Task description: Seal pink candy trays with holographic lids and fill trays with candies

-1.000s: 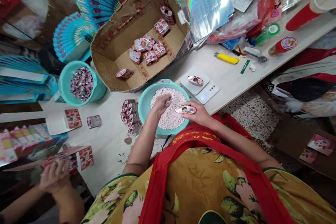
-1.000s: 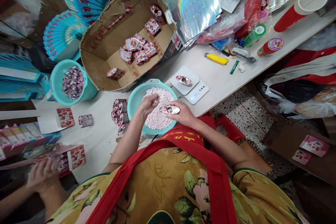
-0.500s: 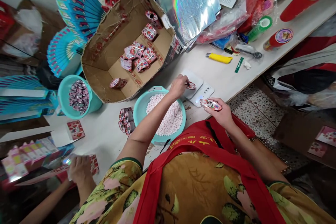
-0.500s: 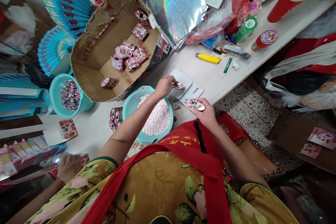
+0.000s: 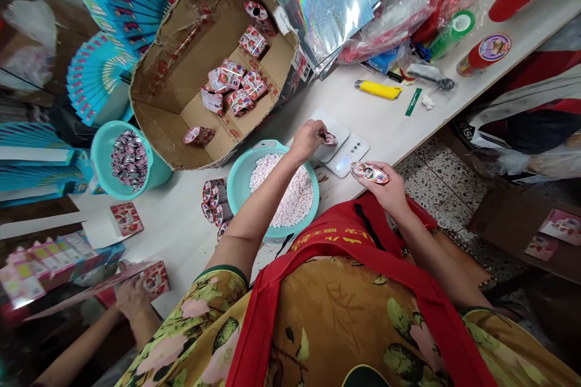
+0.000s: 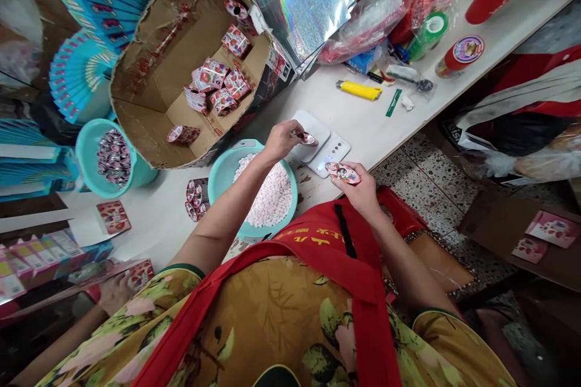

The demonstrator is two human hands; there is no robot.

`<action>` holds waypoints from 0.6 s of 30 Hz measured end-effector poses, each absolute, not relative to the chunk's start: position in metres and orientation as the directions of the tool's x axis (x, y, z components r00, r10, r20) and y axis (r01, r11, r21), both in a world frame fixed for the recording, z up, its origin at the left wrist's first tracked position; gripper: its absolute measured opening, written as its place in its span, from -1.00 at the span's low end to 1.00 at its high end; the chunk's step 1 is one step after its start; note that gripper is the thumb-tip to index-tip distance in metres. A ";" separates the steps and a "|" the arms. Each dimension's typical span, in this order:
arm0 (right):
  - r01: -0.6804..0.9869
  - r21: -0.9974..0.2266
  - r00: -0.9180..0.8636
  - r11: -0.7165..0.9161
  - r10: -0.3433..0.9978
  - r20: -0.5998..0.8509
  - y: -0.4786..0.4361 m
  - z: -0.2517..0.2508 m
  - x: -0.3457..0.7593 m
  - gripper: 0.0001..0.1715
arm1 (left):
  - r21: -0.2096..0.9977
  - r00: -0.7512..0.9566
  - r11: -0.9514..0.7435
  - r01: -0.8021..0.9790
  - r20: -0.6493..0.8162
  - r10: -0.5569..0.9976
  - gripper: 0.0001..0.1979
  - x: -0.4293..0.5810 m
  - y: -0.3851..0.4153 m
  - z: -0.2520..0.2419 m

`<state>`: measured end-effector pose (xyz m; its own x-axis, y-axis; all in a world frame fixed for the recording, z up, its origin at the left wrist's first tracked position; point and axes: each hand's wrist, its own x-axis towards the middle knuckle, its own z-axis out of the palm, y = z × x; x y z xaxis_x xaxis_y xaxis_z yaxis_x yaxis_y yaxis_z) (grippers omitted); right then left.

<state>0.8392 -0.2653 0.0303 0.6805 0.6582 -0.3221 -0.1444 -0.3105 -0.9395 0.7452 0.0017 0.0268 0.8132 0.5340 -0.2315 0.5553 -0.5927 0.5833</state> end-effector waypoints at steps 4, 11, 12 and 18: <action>-0.159 -0.936 0.687 -0.315 0.646 -0.334 -0.267 0.031 0.838 -0.41 | 0.537 0.821 -0.641 0.549 -0.203 0.533 -0.71 0.746 -0.003 0.027; -0.221 -0.928 0.707 -0.298 0.607 -0.363 -0.270 0.032 0.841 -0.39 | 0.696 0.796 -0.503 0.513 -0.168 0.581 -0.72 0.747 -0.003 0.033; -0.220 -0.928 0.711 -0.300 0.602 -0.363 -0.271 0.032 0.842 -0.39 | 0.736 0.771 -0.452 0.504 -0.147 0.620 -0.74 0.744 -0.002 0.036; -0.167 -0.933 0.749 -0.319 0.574 -0.330 -0.276 0.031 0.851 -0.41 | 0.893 0.500 -0.192 0.406 -0.041 0.865 -0.85 0.696 0.002 0.059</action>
